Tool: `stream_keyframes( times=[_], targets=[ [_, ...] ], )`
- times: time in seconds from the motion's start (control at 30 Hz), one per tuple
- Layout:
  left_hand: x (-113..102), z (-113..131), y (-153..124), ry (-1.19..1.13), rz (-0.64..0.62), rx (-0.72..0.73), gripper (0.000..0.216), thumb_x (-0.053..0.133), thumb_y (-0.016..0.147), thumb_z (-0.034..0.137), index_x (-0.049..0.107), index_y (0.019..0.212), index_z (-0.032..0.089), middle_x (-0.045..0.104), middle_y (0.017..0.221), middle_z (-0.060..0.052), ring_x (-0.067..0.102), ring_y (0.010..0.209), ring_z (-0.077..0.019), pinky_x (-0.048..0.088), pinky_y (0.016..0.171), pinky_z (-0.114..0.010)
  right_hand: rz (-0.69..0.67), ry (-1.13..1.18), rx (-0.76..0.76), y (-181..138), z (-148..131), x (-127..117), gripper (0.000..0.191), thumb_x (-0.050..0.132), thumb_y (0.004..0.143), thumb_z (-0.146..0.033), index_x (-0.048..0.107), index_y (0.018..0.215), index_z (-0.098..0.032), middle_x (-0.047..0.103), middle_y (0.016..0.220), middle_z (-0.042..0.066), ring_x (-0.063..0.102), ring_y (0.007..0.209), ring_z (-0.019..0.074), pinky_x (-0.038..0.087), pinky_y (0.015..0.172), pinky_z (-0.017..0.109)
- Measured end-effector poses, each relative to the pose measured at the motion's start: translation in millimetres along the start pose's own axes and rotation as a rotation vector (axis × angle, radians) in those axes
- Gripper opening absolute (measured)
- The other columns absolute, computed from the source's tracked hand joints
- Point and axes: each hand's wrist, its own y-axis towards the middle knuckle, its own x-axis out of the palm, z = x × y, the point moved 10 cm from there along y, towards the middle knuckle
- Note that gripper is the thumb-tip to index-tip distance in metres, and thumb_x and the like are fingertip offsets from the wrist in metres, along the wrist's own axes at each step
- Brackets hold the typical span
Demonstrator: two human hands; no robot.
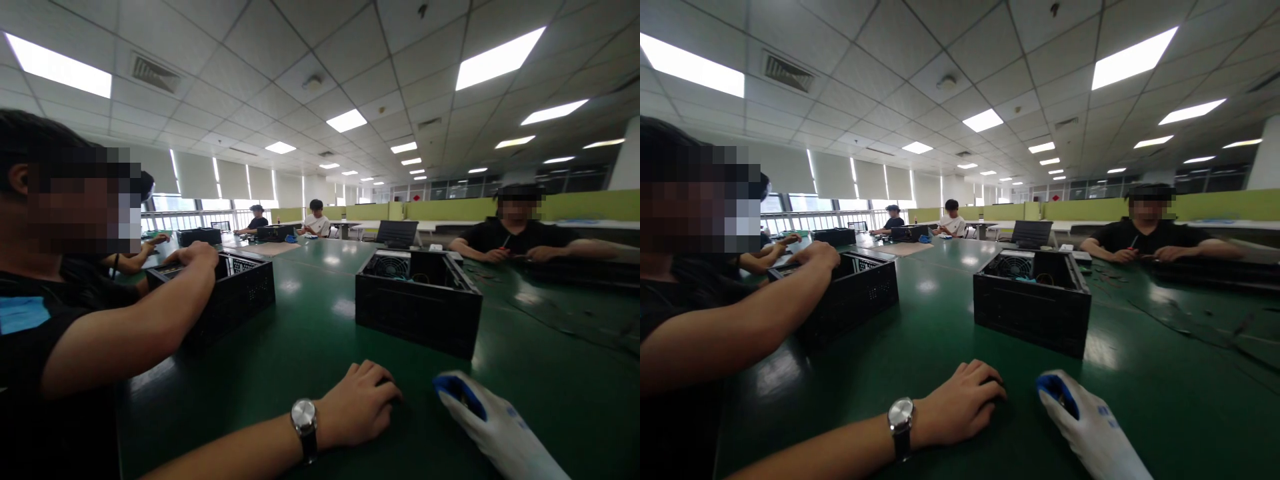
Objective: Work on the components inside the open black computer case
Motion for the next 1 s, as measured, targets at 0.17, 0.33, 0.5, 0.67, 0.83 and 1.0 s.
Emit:
stream_keyframes(
  times=[0.17,0.33,0.5,0.67,0.83,1.0],
  targets=[
    [-4.1,10.3,2.2,0.071,0.038,0.034,0.027,0.050,0.099,0.028,0.055,0.125,0.024,0.056,0.130,-0.006,0.052,0.118,-0.0222,0.046,0.097,-0.039,-0.122,0.096,0.188,-1.6,-6.5,-4.0,0.074,0.045,0.078,-0.077,0.067,0.119,-0.019,0.076,0.093,0.014,0.071,0.075,0.0321,0.058,0.062,0.042],
    [-42.0,17.5,61.2,0.181,0.159,0.087,0.034,0.049,0.100,0.031,0.052,0.132,0.020,0.052,0.137,-0.008,0.042,0.132,-0.0243,0.038,0.111,-0.039,-0.100,0.135,0.217,-6.4,-30.7,-16.5,0.078,0.044,0.076,-0.078,0.063,0.120,-0.017,0.075,0.100,0.011,0.071,0.091,0.0311,0.057,0.077,0.040],
    [-99.9,-19.6,153.6,0.264,0.316,-0.083,0.038,0.038,0.105,0.036,0.050,0.136,0.017,0.049,0.141,-0.012,0.035,0.140,-0.0260,0.029,0.118,-0.046,0.025,0.173,0.321,2.2,-6.7,-45.2,0.089,0.043,0.074,-0.079,0.055,0.131,-0.012,0.071,0.114,0.018,0.068,0.101,0.0337,0.056,0.084,0.044],
    [-96.6,-61.8,191.9,0.299,0.202,-0.300,0.036,0.057,0.097,0.046,0.063,0.114,0.014,0.065,0.114,-0.009,0.063,0.105,-0.0228,0.052,0.095,-0.048,0.179,0.018,0.335,17.7,20.9,-90.9,0.080,0.038,0.077,-0.075,0.061,0.118,-0.011,0.071,0.101,0.021,0.069,0.092,0.0358,0.055,0.079,0.047],
    [-91.0,-53.3,180.0,0.332,0.127,-0.374,0.035,0.058,0.097,0.045,0.064,0.113,0.014,0.066,0.112,-0.008,0.064,0.102,-0.0215,0.053,0.093,-0.046,0.212,-0.012,0.373,22.4,37.3,-100.1,0.070,0.037,0.079,-0.068,0.061,0.117,-0.014,0.070,0.104,0.019,0.067,0.094,0.0340,0.052,0.084,0.046],
    [-103.7,-2.1,132.8,0.380,0.146,-0.373,0.041,0.043,0.103,0.048,0.066,0.100,0.014,0.069,0.101,-0.007,0.067,0.094,-0.0200,0.053,0.091,-0.043,0.234,-0.007,0.348,29.0,46.2,-102.9,0.075,0.034,0.077,-0.073,0.061,0.117,-0.015,0.069,0.110,0.019,0.065,0.099,0.0358,0.050,0.084,0.045]
  ],
)
